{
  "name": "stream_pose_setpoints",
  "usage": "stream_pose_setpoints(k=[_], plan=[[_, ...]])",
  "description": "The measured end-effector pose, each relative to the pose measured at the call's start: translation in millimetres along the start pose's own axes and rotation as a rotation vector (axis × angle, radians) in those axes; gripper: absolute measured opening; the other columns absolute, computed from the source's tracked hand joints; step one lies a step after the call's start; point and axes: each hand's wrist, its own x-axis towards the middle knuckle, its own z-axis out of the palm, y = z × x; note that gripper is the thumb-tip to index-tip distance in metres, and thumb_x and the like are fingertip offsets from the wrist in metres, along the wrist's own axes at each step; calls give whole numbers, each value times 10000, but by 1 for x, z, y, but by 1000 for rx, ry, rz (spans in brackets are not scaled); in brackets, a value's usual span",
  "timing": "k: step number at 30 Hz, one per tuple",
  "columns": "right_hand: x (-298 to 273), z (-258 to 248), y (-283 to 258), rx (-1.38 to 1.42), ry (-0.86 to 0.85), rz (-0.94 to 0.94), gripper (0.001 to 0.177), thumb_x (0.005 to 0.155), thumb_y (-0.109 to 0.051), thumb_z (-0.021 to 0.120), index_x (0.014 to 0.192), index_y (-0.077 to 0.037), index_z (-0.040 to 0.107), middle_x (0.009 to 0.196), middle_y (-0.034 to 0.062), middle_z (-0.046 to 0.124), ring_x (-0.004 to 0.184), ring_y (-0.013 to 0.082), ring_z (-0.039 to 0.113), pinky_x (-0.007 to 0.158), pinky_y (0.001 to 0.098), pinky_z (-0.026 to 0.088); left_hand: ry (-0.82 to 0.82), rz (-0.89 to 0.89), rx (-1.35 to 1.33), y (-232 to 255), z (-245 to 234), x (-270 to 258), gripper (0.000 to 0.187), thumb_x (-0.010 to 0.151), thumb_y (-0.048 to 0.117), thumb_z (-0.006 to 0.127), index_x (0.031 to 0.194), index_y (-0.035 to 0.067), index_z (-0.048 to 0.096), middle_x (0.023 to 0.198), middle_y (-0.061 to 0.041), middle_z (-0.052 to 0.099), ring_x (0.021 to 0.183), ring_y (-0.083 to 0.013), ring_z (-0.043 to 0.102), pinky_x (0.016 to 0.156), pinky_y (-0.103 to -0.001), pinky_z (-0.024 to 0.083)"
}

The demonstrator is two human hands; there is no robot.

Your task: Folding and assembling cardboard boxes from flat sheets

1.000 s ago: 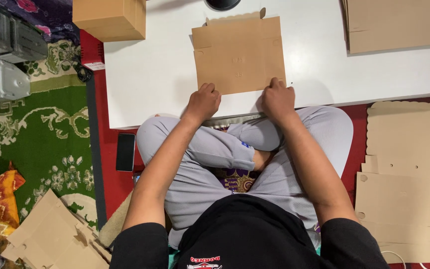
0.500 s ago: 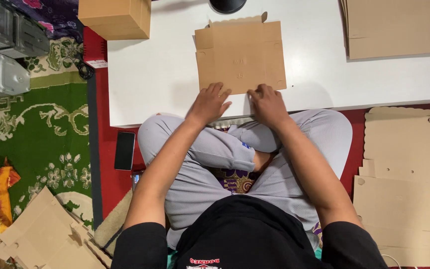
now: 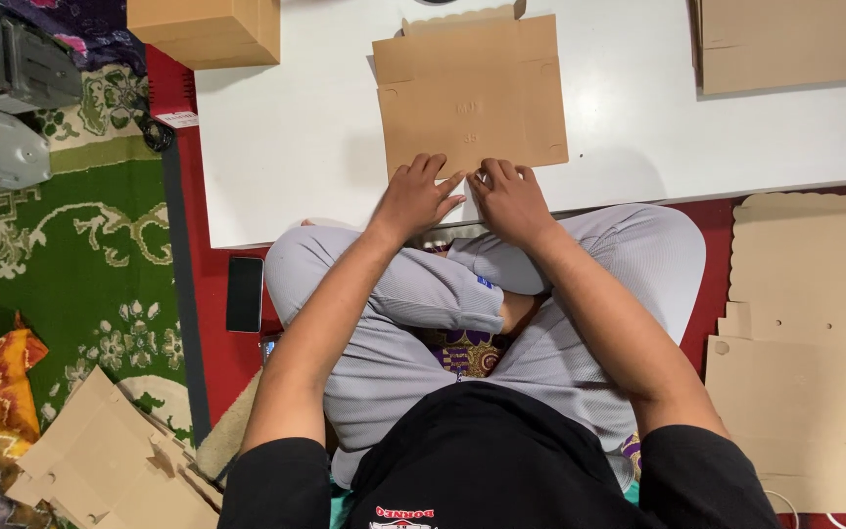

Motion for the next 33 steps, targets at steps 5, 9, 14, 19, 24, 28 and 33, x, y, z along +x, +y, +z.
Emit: stream_pose_setpoints(k=[5, 9, 14, 19, 24, 28, 33], plan=[[2, 2, 5, 31, 12, 39, 283, 966, -282, 577, 1182, -177, 729, 1217, 4, 540, 1220, 205, 568, 992, 414, 485, -1, -61, -49, -4, 2, 1, 274, 997, 440, 607, 1085, 253, 787, 1098, -59, 625, 1108, -278, 613, 742, -398, 561], [-2, 0, 12, 23, 34, 89, 248, 929, -262, 601, 1103, -187, 760, 1126, -13, 592, 1126, 194, 636, 925, 407, 505, 52, -131, -107, -12, 16, -2, 267, 988, 389, 621, 873, 210, 782, 923, 4, 604, 956, -208, 647, 674, -346, 566], [-7, -5, 20, 34, 44, 161, 236, 921, -224, 611, 1060, -134, 780, 1074, 22, 633, 1040, 239, 684, 845, 423, 529, 64, -158, -108, -17, 18, -5, 252, 975, 317, 630, 828, 165, 767, 862, 2, 623, 886, -197, 669, 659, -329, 575], [-12, -5, 35, 28, 36, 259, 230, 911, -230, 604, 965, -113, 794, 1014, 45, 665, 956, 275, 714, 754, 434, 546, 39, -213, -123, -25, 22, -8, 259, 963, 269, 619, 812, 114, 761, 824, -32, 642, 838, -220, 684, 657, -336, 580], [-15, 0, 46, 9, 29, 371, 248, 932, -250, 593, 949, -127, 807, 986, 45, 675, 905, 285, 726, 732, 438, 535, -20, -294, -101, -33, 22, -14, 276, 960, 282, 617, 810, 96, 757, 806, -39, 642, 827, -212, 678, 666, -333, 580], [-17, 4, 55, 35, 22, 355, 231, 942, -238, 611, 989, -151, 819, 1001, 46, 672, 908, 294, 723, 727, 431, 545, -50, -340, -167, -31, 13, -15, 255, 952, 250, 634, 828, 62, 754, 822, -63, 634, 854, -236, 678, 706, -347, 581], [-16, -4, 45, 101, 104, 237, 221, 945, -218, 667, 1104, -142, 802, 1016, 91, 675, 950, 327, 719, 724, 438, 570, -40, -300, -131, -24, 7, -13, 219, 913, 282, 703, 872, 67, 716, 859, -78, 617, 898, -286, 678, 726, -419, 574]])
